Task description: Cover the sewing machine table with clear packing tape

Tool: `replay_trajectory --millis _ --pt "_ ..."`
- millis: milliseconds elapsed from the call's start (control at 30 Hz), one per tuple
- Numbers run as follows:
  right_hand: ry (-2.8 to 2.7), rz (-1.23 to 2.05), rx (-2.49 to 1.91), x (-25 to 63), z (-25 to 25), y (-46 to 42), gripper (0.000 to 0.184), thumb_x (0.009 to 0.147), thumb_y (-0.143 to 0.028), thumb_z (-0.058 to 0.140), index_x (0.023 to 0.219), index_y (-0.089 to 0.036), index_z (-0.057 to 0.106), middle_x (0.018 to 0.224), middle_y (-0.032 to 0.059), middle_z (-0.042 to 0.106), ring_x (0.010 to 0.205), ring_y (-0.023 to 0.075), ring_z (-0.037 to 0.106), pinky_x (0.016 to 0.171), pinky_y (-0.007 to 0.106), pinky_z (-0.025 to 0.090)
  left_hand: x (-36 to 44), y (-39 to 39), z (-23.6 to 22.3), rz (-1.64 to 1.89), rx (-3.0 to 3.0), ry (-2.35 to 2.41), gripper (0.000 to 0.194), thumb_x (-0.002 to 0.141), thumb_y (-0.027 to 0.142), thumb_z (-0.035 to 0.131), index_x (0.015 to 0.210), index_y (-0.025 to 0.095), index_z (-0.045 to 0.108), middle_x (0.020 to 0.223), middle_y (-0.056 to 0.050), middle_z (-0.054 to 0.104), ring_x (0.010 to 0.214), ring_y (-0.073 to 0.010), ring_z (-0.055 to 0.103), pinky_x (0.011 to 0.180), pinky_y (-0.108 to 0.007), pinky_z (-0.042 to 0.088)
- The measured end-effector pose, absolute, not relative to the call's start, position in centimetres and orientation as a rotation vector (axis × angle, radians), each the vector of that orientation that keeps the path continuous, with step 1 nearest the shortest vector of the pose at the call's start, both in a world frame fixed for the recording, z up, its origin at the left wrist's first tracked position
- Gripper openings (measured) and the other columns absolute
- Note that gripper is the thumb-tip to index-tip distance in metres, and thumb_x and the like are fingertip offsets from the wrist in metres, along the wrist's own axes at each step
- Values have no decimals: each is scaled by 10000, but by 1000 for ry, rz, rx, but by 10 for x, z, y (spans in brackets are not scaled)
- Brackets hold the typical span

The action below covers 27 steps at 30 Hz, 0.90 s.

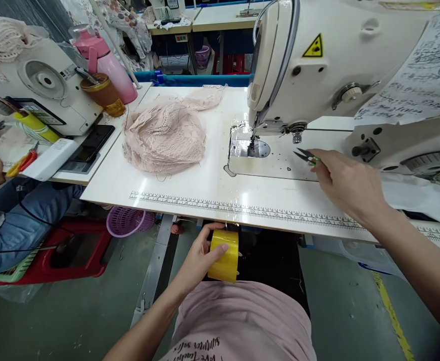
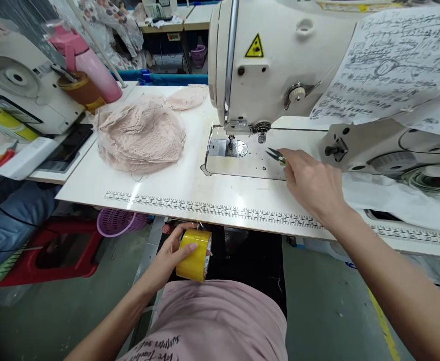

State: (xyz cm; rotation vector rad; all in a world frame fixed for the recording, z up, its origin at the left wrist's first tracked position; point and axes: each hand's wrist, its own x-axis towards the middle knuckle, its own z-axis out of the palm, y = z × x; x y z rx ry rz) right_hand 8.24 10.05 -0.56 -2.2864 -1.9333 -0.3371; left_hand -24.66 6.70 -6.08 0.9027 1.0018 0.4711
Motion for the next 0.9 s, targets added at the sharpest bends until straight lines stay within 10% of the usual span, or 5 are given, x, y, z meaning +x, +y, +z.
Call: replay_trajectory --millis 300,900 --pt "-2401 -419 -1273 12 -19 41 244 952 -83 569 1188 -98 628 846 36 715 654 122 625 520 246 411 -258 83 -70 385 1105 955 559 834 506 711 1290 227 547 864 -14 589 783 -138 561 753 -250 462" --pt "-2358 -382 -1236 -1 -38 25 340 897 -9 636 1229 -79 620 865 31 707 721 117 621 603 263 435 -246 89 -95 386 1171 1008 366 862 465 676 1092 181 695 1042 -52 695 784 -106 580 696 -200 417"
